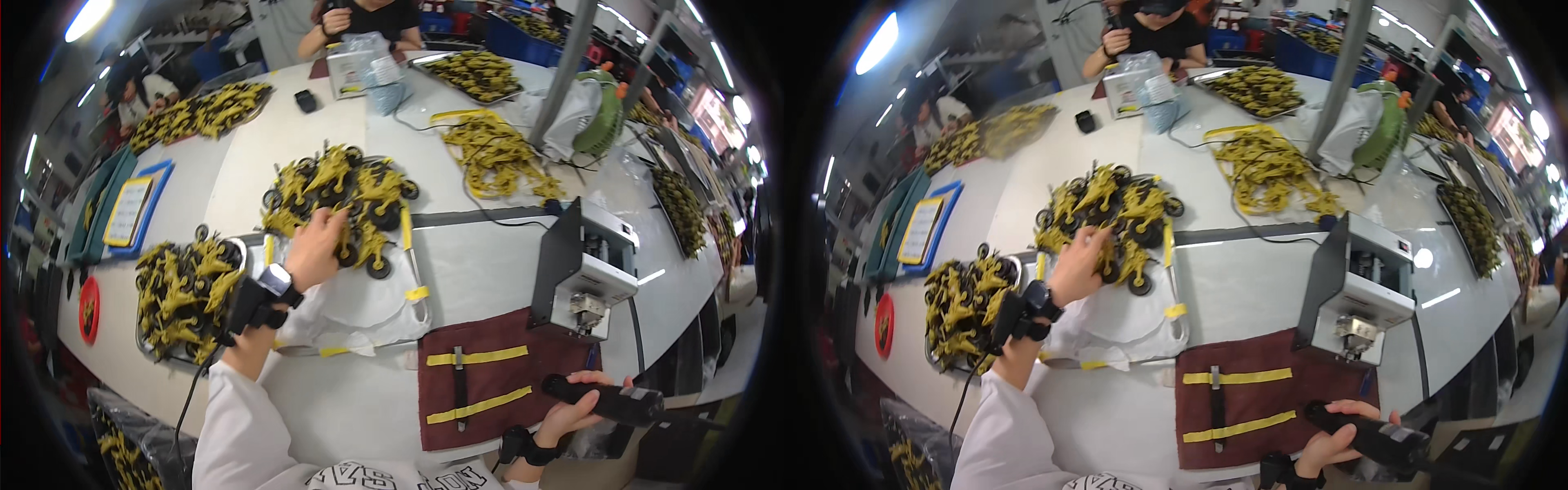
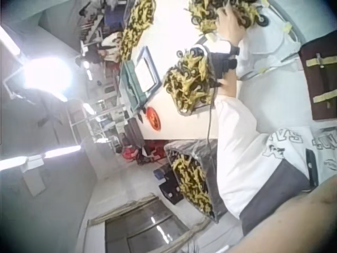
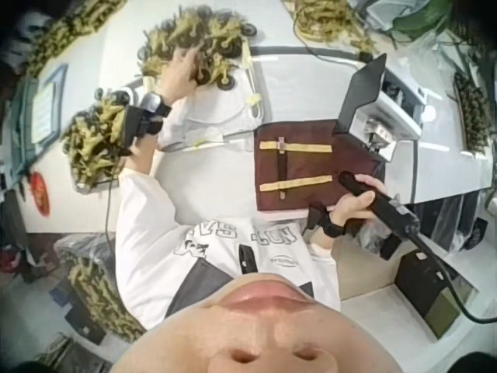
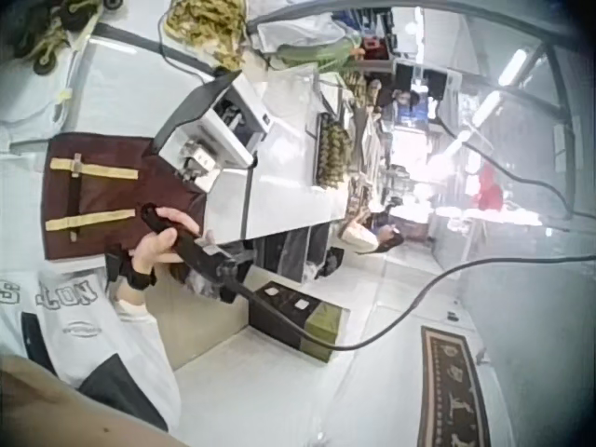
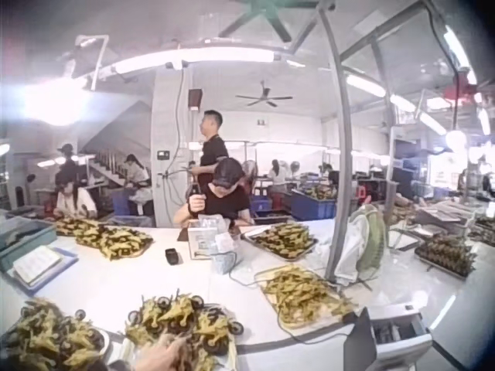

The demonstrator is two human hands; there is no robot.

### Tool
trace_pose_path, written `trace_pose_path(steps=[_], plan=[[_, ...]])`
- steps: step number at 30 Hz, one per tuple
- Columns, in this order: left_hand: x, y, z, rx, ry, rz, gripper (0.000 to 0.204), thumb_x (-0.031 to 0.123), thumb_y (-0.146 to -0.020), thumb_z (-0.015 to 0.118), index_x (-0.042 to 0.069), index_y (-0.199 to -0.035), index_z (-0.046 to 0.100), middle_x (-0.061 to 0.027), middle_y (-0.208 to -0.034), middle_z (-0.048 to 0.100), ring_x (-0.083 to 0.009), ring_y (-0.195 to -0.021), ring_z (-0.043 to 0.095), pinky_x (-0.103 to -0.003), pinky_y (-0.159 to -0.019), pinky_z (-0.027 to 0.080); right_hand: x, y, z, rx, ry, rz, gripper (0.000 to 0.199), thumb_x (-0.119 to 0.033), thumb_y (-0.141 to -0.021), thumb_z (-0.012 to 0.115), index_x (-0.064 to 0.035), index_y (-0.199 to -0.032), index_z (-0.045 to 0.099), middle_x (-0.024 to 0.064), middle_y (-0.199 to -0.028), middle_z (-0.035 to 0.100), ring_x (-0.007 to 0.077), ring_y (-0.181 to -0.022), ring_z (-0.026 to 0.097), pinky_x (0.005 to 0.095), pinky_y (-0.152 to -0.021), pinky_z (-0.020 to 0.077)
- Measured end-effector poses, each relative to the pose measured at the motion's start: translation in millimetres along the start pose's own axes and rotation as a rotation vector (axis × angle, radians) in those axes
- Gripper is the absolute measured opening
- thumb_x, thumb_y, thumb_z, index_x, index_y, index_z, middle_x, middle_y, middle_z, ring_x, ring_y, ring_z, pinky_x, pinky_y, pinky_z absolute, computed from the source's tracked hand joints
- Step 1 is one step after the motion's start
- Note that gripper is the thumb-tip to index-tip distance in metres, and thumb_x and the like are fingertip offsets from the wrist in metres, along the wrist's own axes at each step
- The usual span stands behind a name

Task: The recorder uses an electric screwdriver to assemble small plastic toy motorcycle components at a manufacturing workstation.

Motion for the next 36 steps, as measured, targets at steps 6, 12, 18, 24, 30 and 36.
trace_pose_path(steps=[6, 12, 18, 24, 30, 36], plan=[[-19.3, -5.9, -14.9, 0.067, 0.051, 0.078, 0.074, 0.017, -0.057, 0.068, 0.004, -0.124, 0.04, -0.0198, -0.118, 0.043, -0.0395, -0.11, 0.044, -0.046, -0.093, 0.038, 6.9, -11.6, 13.6, -0.097, -0.072, 0.006, 0.074, -0.031, -0.088, 0.053, 0.0056, -0.139, 0.014, 0.0102, -0.076, 0.051, 0.0153, -0.058, 0.052, 0.0288, -0.065, 0.0458], [-20.1, -14.1, -20.6, -0.092, -0.008, 0.148, 0.073, 0.03, -0.052, 0.074, 0.003, -0.114, 0.045, -0.0195, -0.129, 0.045, -0.0337, -0.12, 0.042, -0.045, -0.098, 0.03, 4.3, -6.5, 18.6, -0.09, -0.085, 0.002, 0.079, -0.041, -0.083, 0.06, 0.0043, -0.133, 0.018, 0.0107, -0.074, 0.053, 0.0159, -0.058, 0.054, 0.0274, -0.06, 0.0462], [-24.9, -7.1, -44.3, 0.084, 0.082, 0.131, 0.059, 0.021, -0.053, 0.074, 0.004, -0.104, 0.05, -0.0135, -0.095, 0.056, -0.0322, -0.094, 0.054, -0.038, -0.083, 0.041, 5.6, 0.3, 9.5, -0.021, -0.207, -0.045, 0.082, -0.045, -0.082, 0.064, -0.0001, -0.131, 0.016, 0.0123, -0.073, 0.054, 0.0171, -0.057, 0.054, 0.0278, -0.055, 0.0484], [-29.3, -2.4, -17.5, -0.011, 0.318, -0.021, 0.078, 0.014, -0.059, 0.069, 0.006, -0.131, 0.039, -0.0143, -0.126, 0.049, -0.0335, -0.114, 0.047, -0.04, -0.096, 0.038, 12.3, -2.7, 7.0, 0.037, -0.15, -0.063, 0.077, -0.046, -0.083, 0.059, -0.0012, -0.131, 0.018, 0.0123, -0.071, 0.054, 0.0176, -0.052, 0.052, 0.0294, -0.051, 0.0483], [-35.9, -4.3, 4.5, -0.076, 0.114, 0.048, 0.088, 0.018, -0.062, 0.069, 0.015, -0.141, 0.031, -0.0141, -0.137, 0.04, -0.0344, -0.123, 0.038, -0.048, -0.103, 0.029, 14.5, -2.6, 7.1, 0.051, -0.127, -0.06, 0.07, -0.04, -0.085, 0.05, -0.0018, -0.133, 0.018, 0.0135, -0.07, 0.053, 0.0177, -0.051, 0.051, 0.0294, -0.051, 0.0483], [-24.4, -3.7, 2.3, -0.006, 0.077, 0.091, 0.084, 0.019, -0.055, 0.072, 0.012, -0.132, 0.039, -0.0121, -0.114, 0.049, -0.0321, -0.111, 0.044, -0.044, -0.093, 0.036, 15.3, -1.9, 4.1, 0.038, -0.134, -0.077, 0.072, -0.041, -0.085, 0.052, -0.0012, -0.133, 0.017, 0.0134, -0.07, 0.053, 0.0174, -0.051, 0.051, 0.0291, -0.05, 0.0482]])
Point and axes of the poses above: each hand's wrist, its own y-axis away from the middle knuckle, its own z-axis out of the palm, x = y × z, the point moved 4 cm from there along -y, towards the middle knuckle
